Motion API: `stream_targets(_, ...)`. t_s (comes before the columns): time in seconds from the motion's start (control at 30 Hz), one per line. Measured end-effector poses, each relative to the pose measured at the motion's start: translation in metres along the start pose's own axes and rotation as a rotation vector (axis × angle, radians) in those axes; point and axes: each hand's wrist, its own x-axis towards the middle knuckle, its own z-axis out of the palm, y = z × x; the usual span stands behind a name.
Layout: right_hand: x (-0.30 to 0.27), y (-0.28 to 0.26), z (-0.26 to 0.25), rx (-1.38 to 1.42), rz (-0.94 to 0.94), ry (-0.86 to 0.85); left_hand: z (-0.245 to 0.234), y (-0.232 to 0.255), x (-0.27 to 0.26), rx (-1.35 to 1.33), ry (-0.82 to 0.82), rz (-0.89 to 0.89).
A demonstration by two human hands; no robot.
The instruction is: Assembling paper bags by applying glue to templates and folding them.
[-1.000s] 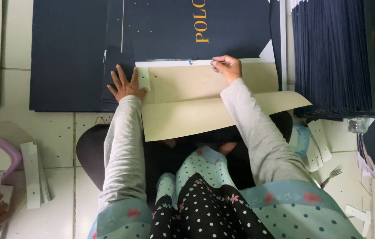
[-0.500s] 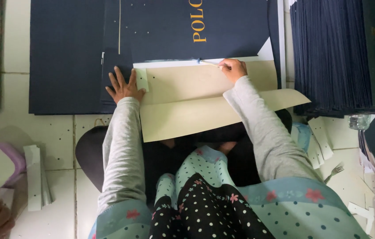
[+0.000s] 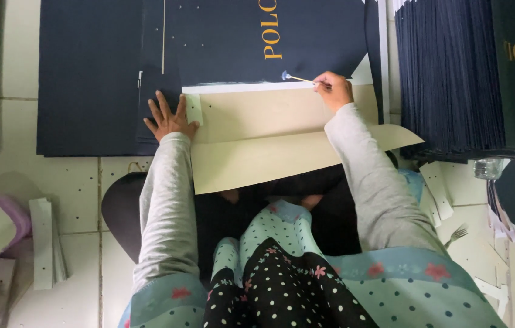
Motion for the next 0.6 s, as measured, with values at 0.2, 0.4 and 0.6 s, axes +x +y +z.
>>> stream_targets(0.2, -0.002, -0.052, 0.026, 0.088, -0.011, -0.034, -0.005, 0.000, -0.004, -0.015, -0.005, 0.020)
stream_targets(0.4, 0.012, -0.005, 0.040, -0.144, 0.025, -0.130, -0.002, 0.001, -0.003, -0.007, 0.006, 0.001)
stream_targets(0.6, 0.005, 0.035, 0.011, -0.161, 0.120, -0.109, -0.008, 0.004, -0.006, 0.000, -0.019, -0.013)
